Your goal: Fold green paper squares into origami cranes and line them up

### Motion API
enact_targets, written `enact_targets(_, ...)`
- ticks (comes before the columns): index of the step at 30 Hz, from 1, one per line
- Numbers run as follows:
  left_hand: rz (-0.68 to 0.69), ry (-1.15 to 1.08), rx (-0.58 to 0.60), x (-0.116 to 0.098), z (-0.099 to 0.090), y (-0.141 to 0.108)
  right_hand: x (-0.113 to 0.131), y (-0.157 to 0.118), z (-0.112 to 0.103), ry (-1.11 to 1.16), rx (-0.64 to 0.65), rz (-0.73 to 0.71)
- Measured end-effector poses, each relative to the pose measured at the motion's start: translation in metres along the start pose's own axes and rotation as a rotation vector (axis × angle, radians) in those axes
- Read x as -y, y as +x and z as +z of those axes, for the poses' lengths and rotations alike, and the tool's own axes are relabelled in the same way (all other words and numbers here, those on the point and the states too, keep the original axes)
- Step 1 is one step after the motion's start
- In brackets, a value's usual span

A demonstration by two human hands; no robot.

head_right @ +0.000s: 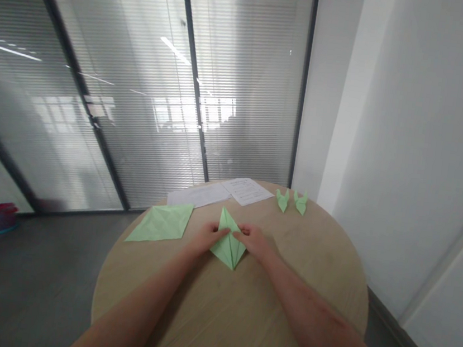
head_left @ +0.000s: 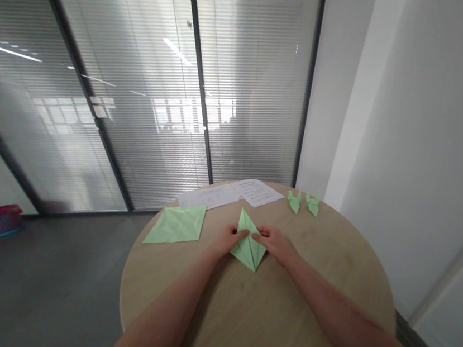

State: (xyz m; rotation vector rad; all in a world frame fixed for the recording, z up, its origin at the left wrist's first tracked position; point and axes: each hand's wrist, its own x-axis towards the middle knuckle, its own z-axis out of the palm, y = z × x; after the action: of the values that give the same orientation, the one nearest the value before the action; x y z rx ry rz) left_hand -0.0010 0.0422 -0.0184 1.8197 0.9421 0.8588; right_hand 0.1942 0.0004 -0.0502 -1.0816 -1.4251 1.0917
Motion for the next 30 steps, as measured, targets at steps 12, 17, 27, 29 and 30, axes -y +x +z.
enact_targets(12, 0.011, 0.001, -0.052, -0.013, 0.002, -0.005, 0.022, -0.014, 0.014, -0.215, 0.066, 0.175)
enact_targets(17, -0.009, -0.083, -0.054, -0.019, -0.001, -0.007, 0.032, -0.02, 0.014, -0.28, 0.146, 0.215)
enact_targets(27, -0.001, -0.15, -0.142, -0.022, -0.009, -0.003, 0.034, -0.019, 0.006, -0.359, 0.319, 0.23)
enact_targets(29, -0.009, -0.156, -0.148, -0.022, -0.009, -0.003, 0.034, -0.019, 0.006, -0.369, 0.334, 0.233)
enact_targets(30, -0.01, -0.156, -0.151, -0.022, -0.009, -0.003, 0.034, -0.019, 0.006, -0.366, 0.338, 0.234)
